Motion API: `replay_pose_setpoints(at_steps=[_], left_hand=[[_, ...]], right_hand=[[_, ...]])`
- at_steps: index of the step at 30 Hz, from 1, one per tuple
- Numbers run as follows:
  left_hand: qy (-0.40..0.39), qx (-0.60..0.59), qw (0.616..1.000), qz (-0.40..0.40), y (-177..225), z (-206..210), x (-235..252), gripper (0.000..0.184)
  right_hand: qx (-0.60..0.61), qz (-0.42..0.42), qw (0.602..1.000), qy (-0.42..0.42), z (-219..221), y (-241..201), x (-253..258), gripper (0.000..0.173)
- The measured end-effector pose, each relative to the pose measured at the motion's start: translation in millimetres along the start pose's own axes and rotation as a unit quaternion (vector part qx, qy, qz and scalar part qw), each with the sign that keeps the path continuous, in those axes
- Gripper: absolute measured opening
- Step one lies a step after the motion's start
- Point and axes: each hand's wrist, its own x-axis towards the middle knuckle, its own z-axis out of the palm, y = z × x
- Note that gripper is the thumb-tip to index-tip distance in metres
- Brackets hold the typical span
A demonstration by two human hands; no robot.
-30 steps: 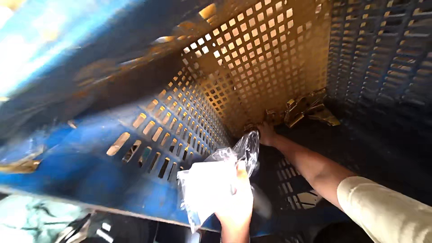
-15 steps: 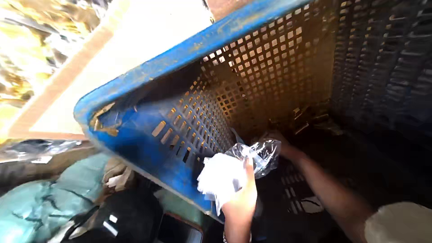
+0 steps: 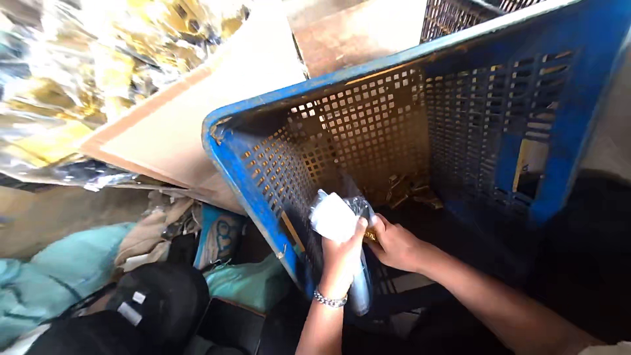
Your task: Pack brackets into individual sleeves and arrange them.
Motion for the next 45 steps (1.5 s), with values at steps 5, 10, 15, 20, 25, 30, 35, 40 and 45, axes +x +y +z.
replay_pose_setpoints(at_steps=[5, 10, 15, 20, 25, 30, 35, 40, 45], left_hand=[[0.000, 0.263, 0.941, 0.214, -22, 3, 9, 0.058], [-0.034, 0.088, 0.991, 0.091, -9, 5, 8, 0.053], [-0.114, 0.029, 0.992, 0.037, -5, 8, -5, 0.034], [-0.079, 0.060, 0.991, 0.090, -12, -6, 2, 0.032], [-0.078, 0.151, 0.960, 0.223, -34, 14, -4, 0.056], [-0.147, 0.069, 0.976, 0.144, -29, 12, -12, 0.061], [-0.225, 0.048, 0.972, -0.051, 0, 19, -6, 0.030], [-0.046, 0.330, 0.937, 0.105, -5, -3, 22, 0.025], [-0.112, 0.142, 0.983, -0.023, 11, -11, -1, 0.050]], right_hand=[[0.276, 0.053, 0.960, -0.001, -9, 6, 14, 0.085], [0.436, 0.049, 0.891, 0.115, -24, 8, 1, 0.058], [0.363, 0.086, 0.915, 0.155, -42, 20, -23, 0.037], [0.596, -0.282, 0.732, 0.170, -118, 55, -67, 0.031], [0.304, 0.016, 0.951, 0.060, -75, 12, -33, 0.035], [0.239, 0.040, 0.968, 0.059, -42, 16, -26, 0.024], [0.364, 0.003, 0.930, 0.059, -26, 41, -51, 0.012], [0.393, -0.020, 0.919, 0.012, -21, 55, -46, 0.024], [0.368, 0.035, 0.929, 0.025, -18, 23, -18, 0.026]])
